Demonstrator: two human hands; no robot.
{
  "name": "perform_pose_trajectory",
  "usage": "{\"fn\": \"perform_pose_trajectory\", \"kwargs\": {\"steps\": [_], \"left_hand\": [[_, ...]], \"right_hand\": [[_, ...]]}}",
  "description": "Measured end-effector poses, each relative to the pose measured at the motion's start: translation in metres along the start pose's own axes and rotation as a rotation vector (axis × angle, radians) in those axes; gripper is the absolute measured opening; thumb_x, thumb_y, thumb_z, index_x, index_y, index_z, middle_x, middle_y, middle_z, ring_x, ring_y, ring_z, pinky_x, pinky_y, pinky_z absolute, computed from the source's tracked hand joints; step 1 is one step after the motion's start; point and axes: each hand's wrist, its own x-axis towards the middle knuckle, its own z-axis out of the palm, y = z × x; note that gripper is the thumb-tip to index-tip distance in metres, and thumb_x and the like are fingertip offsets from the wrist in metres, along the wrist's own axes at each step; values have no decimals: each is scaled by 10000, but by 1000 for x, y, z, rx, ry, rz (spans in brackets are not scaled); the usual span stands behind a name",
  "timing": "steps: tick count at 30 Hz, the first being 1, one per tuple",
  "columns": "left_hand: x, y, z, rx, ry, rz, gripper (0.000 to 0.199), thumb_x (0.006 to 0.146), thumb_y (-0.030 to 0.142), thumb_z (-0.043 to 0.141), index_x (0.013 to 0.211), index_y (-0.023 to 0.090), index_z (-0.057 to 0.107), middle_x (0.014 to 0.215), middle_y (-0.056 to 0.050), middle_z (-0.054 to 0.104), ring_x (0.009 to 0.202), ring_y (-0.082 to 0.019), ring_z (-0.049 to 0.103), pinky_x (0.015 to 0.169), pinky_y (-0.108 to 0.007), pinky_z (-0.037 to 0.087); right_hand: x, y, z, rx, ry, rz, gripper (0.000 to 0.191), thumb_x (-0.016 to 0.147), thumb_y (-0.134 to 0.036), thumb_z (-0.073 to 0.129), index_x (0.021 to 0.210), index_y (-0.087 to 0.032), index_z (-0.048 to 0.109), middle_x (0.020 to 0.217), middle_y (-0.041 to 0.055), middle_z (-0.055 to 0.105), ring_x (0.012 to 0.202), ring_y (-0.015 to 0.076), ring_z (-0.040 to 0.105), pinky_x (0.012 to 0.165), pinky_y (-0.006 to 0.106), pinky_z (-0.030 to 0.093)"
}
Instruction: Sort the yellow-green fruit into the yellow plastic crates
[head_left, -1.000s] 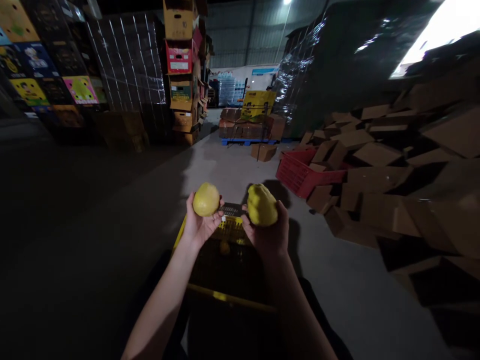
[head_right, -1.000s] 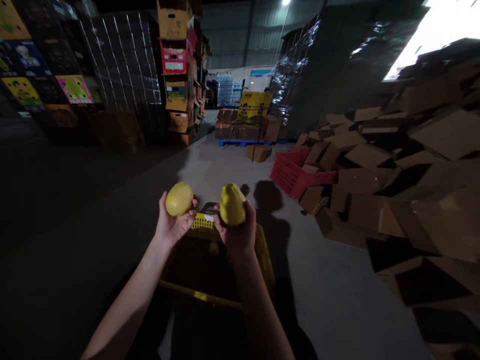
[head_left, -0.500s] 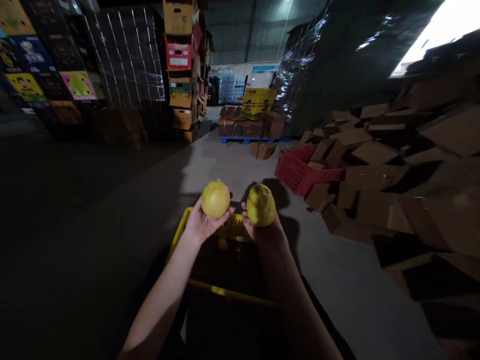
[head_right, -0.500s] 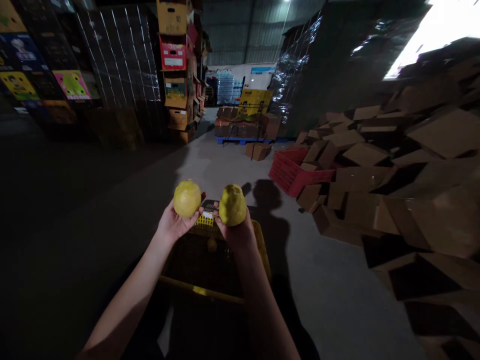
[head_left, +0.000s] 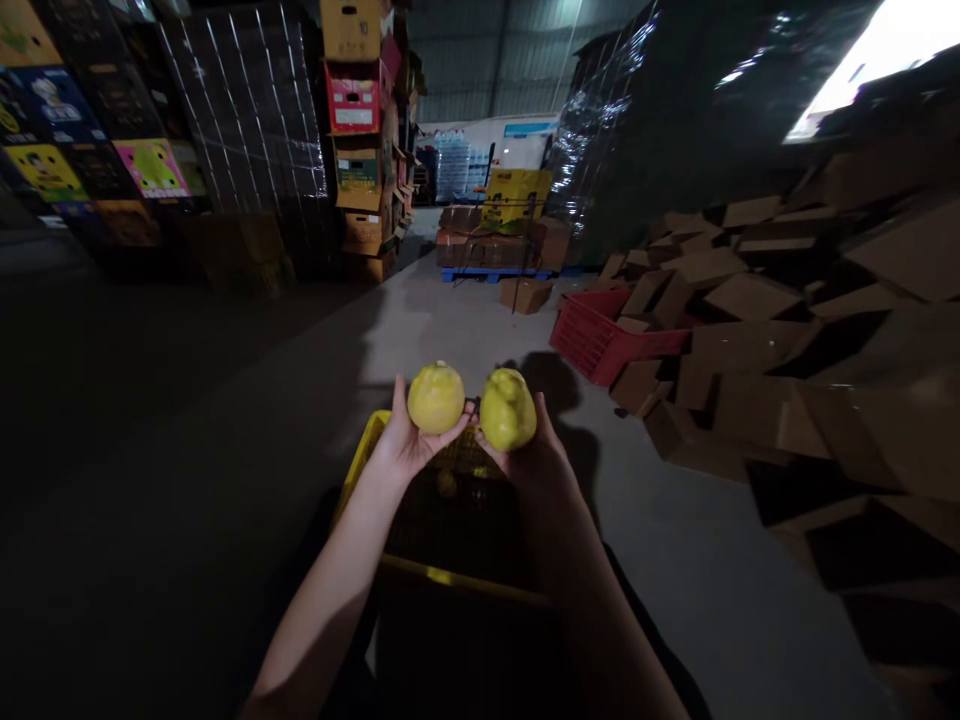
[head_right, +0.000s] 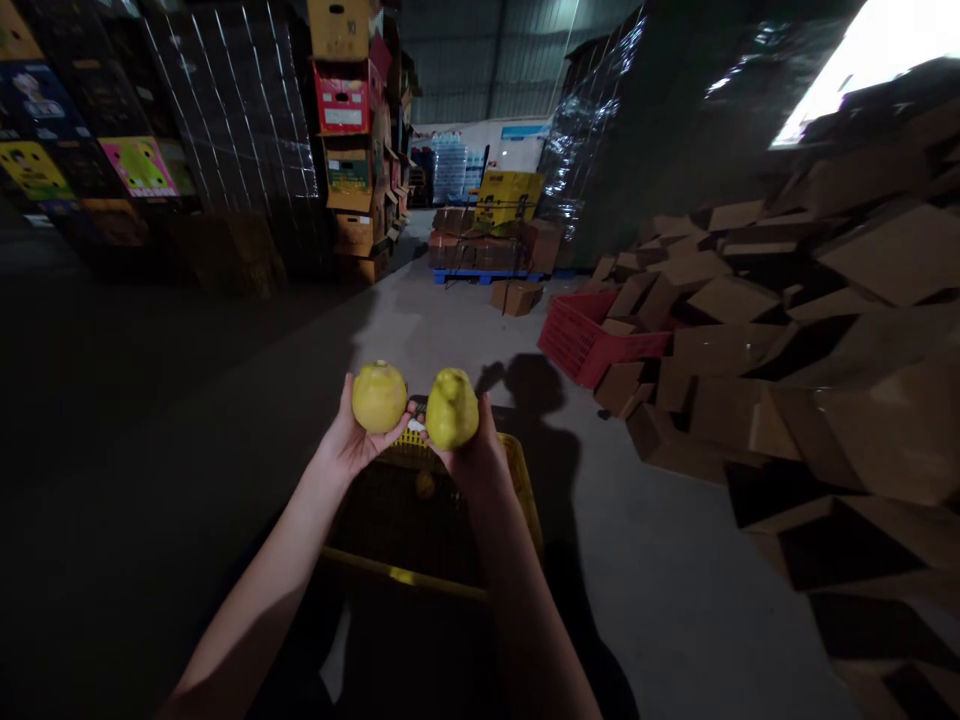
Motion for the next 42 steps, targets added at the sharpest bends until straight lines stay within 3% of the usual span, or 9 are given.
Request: {"fn": "perform_pose_trajectory", "kwargs": {"steps": [2,6,9,13,16,22,29,37,42], "left_hand": [[0,-1,1,22,34,-11,686,923,573,347,1340,39,456,810,-161,705,693,-237,703,592,-290,597],[-1,-2,1,18,1,-2,647,906,492,479,1389,66,416,871,-156,716,643,-194,699,553,-222,587],[-2,-2,-1,35,-62,0,680,887,495,508,1386,42,424,867,-163,720,598,-174,691,538,-203,579],[-3,-1,0,36,-44,99,726,875,510,484,1378,-8,423,828,-168,724,676,-197,711,604,-213,586],[-4,1,1,23,-34,161,645,878,434,464,1382,33,434,901,-161,729,741,-202,718,618,-218,586],[-7,2,3,-45,-70,220,548,865,424,442,1317,122,518,943,-108,728,670,-174,702,536,-207,566],[6,-13,2,-260,24,440,414,849,330,476,1222,188,586,939,-69,718,955,-200,679,850,-310,559],[17,-27,-2,-287,-19,332,409,760,330,465,1085,182,667,983,-85,717,1044,-242,642,859,-339,533],[18,-35,1,-254,-35,361,423,758,326,459,1106,194,659,1003,-74,716,999,-229,654,855,-327,524]], "right_hand": [[-3,-1,5,56,54,44,411,785,-613,527,1000,-278,626,915,36,711,813,220,670,654,366,561],[-15,-13,19,153,124,108,285,747,-447,638,948,-245,651,801,11,705,677,165,647,569,282,528],[-19,-19,26,164,69,87,280,759,-449,602,897,-215,669,762,26,701,620,153,623,559,286,521],[-15,-14,29,203,43,43,312,776,-460,565,883,-189,674,784,52,715,709,178,663,635,312,553],[-10,-7,31,224,-11,46,313,782,-444,562,917,-182,667,840,67,729,736,184,676,648,319,565],[-7,-1,38,271,-90,57,322,789,-408,519,989,-200,660,955,83,733,699,177,659,581,303,558],[-1,5,38,419,14,-41,241,748,-336,547,941,-249,663,1016,34,727,984,196,664,817,356,577],[-5,21,43,490,60,-99,307,728,-380,586,993,-244,659,1012,40,725,1062,213,638,889,395,555],[-4,20,44,513,96,-123,262,739,-368,558,928,-236,682,958,34,734,989,198,662,885,373,549]]}}
